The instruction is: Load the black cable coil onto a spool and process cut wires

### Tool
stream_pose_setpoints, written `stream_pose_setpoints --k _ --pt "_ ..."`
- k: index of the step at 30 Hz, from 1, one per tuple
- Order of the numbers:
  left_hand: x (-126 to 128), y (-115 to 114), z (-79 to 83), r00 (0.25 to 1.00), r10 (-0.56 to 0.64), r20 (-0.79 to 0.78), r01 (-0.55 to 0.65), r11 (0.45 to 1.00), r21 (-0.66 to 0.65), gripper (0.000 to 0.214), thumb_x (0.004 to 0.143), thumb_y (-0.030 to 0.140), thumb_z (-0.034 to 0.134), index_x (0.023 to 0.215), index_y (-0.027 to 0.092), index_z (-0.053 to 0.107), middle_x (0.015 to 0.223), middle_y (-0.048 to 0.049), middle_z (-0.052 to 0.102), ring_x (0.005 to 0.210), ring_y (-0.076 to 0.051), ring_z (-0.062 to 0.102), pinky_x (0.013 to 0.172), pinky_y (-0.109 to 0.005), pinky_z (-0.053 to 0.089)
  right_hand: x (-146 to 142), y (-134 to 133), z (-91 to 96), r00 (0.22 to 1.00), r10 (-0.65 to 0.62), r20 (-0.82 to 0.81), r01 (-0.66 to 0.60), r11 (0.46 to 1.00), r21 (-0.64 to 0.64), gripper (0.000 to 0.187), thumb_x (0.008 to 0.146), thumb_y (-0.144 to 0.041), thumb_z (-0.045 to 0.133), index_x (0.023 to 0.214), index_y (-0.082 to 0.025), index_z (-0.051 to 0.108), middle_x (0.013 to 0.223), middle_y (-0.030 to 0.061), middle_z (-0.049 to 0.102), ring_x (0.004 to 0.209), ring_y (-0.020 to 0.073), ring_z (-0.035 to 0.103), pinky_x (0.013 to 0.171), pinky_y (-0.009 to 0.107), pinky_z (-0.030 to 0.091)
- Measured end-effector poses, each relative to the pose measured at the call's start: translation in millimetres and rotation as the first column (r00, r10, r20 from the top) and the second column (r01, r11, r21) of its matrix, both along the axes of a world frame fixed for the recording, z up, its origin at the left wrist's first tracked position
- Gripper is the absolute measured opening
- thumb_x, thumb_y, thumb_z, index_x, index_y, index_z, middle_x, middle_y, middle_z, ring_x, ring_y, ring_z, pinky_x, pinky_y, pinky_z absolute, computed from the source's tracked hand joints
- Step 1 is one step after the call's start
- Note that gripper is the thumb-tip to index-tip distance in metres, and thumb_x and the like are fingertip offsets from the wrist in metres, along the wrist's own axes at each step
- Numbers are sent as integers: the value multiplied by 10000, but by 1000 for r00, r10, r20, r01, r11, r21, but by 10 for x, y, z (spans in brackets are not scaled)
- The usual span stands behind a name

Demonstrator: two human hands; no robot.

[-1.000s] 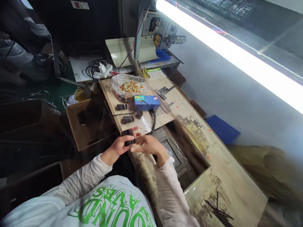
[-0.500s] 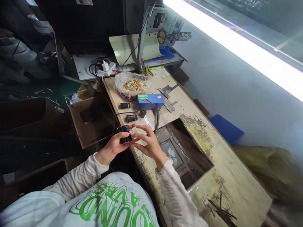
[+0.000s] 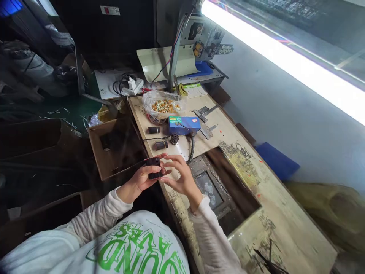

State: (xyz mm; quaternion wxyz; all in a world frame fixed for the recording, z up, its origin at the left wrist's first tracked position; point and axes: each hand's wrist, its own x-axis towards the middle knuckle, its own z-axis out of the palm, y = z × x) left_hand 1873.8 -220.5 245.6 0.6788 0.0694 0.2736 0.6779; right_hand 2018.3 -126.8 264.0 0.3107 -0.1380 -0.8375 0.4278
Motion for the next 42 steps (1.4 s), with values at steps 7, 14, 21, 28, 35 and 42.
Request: stream_pose_setpoints --k 7,14,21,28,35,42 --pt "46 -43 14 931 15 -365 -7 1000 24 662 615 152 809 1234 211 583 775 22 638 672 -115 577 690 -264 452 -117 10 80 996 -79 29 83 983 -164 236 834 -443 680 933 -249 588 1143 76 622 1128 244 572 1000 439 442" --pt "-13 -78 16 843 49 -535 -30 999 43 681 624 156 810 1255 201 560 835 -2 647 701 -123 565 685 -259 427 -148 5 -38 999 -30 17 34 965 -259 349 802 -510 693 1009 -258 570 1204 84 592 1160 252 557 1005 438 446" --pt "-314 -158 -229 940 115 -320 -101 993 62 666 648 158 766 1274 215 545 754 8 658 693 -145 608 761 -317 454 -464 705 168 971 -196 134 220 956 -196 301 872 -470 602 1052 -228 602 1059 92 669 986 227 639 839 372 528" --pt "-809 -448 -344 914 249 -321 -262 965 4 618 665 185 748 1259 246 587 763 20 648 697 -141 597 921 -410 449 -1603 1780 315 746 -369 555 156 906 394 222 895 -273 533 960 -169 718 938 81 733 807 181 658 773 283 485" --pt "-1190 -633 -391 866 349 -359 -420 897 -142 624 624 259 771 1228 249 614 711 27 627 664 -149 573 925 -431 449 -2446 2202 25 560 -463 687 104 862 496 223 867 -179 556 962 -171 756 1015 117 731 926 213 663 815 269 464" --pt "-1447 -698 -404 833 378 -403 -490 844 -220 615 610 304 775 1202 248 615 685 28 613 660 -166 564 927 -446 453 -2852 2274 -79 514 -503 695 128 846 518 209 884 -191 563 995 -133 730 1038 153 701 935 215 662 824 280 472"
